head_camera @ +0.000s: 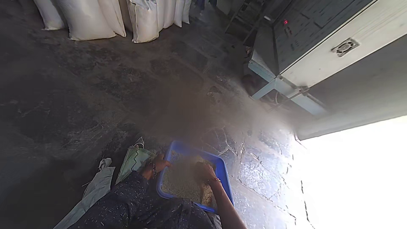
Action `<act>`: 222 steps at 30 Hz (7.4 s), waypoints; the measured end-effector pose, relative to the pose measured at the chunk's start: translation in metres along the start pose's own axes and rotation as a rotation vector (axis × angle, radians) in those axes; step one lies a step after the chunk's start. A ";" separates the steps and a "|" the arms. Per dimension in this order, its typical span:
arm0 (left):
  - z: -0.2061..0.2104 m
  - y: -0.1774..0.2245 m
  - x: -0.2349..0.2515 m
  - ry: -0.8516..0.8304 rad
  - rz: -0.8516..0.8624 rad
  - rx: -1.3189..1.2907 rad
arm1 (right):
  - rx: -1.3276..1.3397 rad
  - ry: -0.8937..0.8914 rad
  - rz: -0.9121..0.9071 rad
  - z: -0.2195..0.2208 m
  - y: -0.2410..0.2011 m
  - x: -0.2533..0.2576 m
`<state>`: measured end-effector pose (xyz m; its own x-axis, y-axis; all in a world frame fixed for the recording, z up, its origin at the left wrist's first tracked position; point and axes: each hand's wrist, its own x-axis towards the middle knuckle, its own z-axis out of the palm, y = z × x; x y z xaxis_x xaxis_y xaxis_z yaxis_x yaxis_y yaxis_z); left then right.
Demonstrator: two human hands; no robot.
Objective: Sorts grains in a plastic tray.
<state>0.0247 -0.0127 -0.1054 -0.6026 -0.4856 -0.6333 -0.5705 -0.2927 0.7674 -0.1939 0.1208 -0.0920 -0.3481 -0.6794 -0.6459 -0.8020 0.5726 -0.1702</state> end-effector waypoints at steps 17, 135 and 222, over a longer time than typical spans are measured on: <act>0.000 0.001 -0.001 0.006 0.022 0.000 | 0.018 -0.006 -0.002 0.001 0.002 0.002; 0.002 -0.005 0.002 0.061 0.052 -0.033 | 0.062 -0.028 -0.023 0.000 0.004 0.002; 0.002 -0.002 0.003 0.069 0.036 0.004 | 0.067 -0.047 -0.036 -0.003 0.005 0.004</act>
<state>0.0230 -0.0120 -0.1096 -0.5831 -0.5515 -0.5966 -0.5515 -0.2705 0.7891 -0.2005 0.1194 -0.0926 -0.2947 -0.6787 -0.6727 -0.7789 0.5784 -0.2424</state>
